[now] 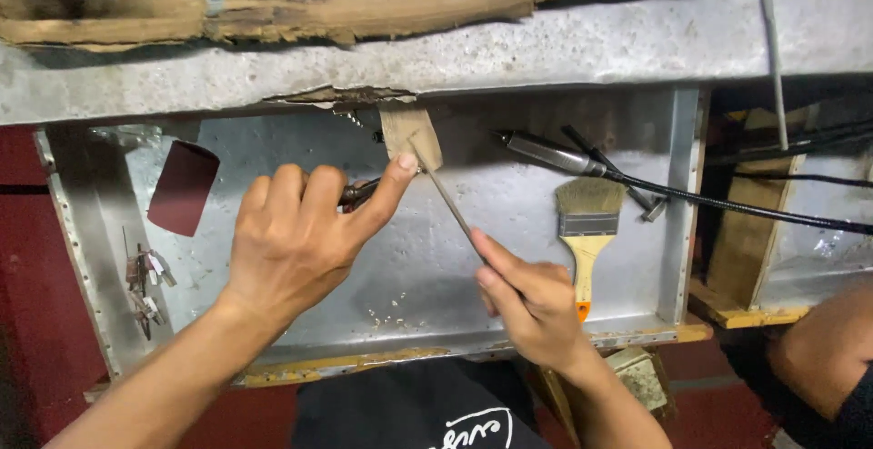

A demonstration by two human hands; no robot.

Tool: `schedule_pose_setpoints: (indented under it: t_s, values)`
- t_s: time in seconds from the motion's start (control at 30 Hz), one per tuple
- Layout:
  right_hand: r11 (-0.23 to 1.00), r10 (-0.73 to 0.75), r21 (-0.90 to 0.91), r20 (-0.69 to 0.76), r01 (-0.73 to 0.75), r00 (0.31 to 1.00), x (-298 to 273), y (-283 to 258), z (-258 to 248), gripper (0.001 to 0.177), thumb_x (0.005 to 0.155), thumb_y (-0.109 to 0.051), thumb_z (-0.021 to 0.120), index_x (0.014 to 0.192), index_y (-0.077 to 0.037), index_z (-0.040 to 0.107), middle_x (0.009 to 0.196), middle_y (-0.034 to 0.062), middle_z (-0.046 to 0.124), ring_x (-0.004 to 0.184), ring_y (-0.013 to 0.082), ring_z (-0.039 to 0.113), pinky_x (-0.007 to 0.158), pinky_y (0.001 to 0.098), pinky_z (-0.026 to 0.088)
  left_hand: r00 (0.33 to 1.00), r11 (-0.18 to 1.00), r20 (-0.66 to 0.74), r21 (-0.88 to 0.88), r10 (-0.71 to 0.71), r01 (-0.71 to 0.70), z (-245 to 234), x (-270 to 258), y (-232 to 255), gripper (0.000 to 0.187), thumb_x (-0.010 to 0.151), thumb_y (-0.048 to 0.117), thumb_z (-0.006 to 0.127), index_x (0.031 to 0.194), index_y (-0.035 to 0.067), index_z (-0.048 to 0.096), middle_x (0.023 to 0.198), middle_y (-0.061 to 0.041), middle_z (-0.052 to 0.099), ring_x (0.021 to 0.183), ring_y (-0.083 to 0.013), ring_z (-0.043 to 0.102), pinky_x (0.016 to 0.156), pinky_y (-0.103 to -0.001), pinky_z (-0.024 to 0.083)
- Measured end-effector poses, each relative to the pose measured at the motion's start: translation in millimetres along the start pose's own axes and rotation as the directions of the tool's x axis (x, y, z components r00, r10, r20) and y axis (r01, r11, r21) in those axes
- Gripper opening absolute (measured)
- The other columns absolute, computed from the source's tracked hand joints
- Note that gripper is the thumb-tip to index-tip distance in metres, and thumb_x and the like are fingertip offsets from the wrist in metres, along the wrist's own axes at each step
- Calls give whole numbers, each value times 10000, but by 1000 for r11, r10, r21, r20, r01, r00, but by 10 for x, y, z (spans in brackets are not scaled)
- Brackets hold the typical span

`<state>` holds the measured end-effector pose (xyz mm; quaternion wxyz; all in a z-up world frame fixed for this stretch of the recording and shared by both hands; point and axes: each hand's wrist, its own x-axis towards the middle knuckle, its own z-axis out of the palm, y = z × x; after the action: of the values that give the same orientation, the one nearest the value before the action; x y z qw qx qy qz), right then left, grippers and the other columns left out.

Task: The person is filing a small metal jewelry component and using pliers to hold and adjust it at a workbench.

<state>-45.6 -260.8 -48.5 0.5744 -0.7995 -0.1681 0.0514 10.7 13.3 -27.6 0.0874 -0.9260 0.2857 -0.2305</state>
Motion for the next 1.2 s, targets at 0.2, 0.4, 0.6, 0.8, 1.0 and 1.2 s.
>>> schedule_pose_setpoints:
  t_s: [0.2,0.4,0.6,0.8,1.0,1.2]
  values:
    - [1000,-24,-3,18,24,1000,91,-22,-38,369,1037,-27,552,1404,8,543,548,0,579,444,97,564,494,196,522,1000,1000,-2,-5,-3,3,22,-24,4,639,1035,-11,462,1592,301,436,752,-16,384,595,-185,311,526,-326,274]
    - [999,-14,-50,9,15,1000,136,-39,79,399,1042,-35,576,1433,28,533,602,-37,459,465,85,425,469,236,396,1000,1000,-18,11,8,-7,39,-18,-10,646,1023,-19,466,1580,308,456,754,-11,392,594,-178,313,521,-318,269]
    - [999,52,-12,6,-51,999,-154,158,-52,391,1036,-68,536,1418,20,534,545,-23,505,430,79,481,457,196,446,1000,1000,-25,9,1,-1,64,-26,6,608,1069,9,516,1587,321,452,735,-8,355,591,-176,286,527,-324,246]
    - [991,-21,-129,6,22,1000,208,-58,4,377,1014,-45,601,1380,43,581,1405,162,629,504,60,480,490,194,440,999,999,-38,-26,-29,28,91,-47,42,618,1055,-23,478,1570,318,472,750,-13,377,598,-185,318,531,-334,281]
    - [998,-1,-59,-136,-7,991,54,67,-9,383,992,-200,653,1278,54,658,644,-36,255,541,88,285,523,256,287,835,362,489,-753,-253,550,-395,28,323,493,1009,164,584,1498,133,530,903,-71,559,712,-254,606,739,-385,517]
    - [945,35,327,-48,-17,998,187,-60,-21,204,927,-162,761,1065,-14,735,587,-54,499,487,40,368,467,196,295,565,-89,817,-558,115,825,-816,55,454,568,905,226,583,1471,254,555,1251,3,788,1053,-154,764,897,-320,550]
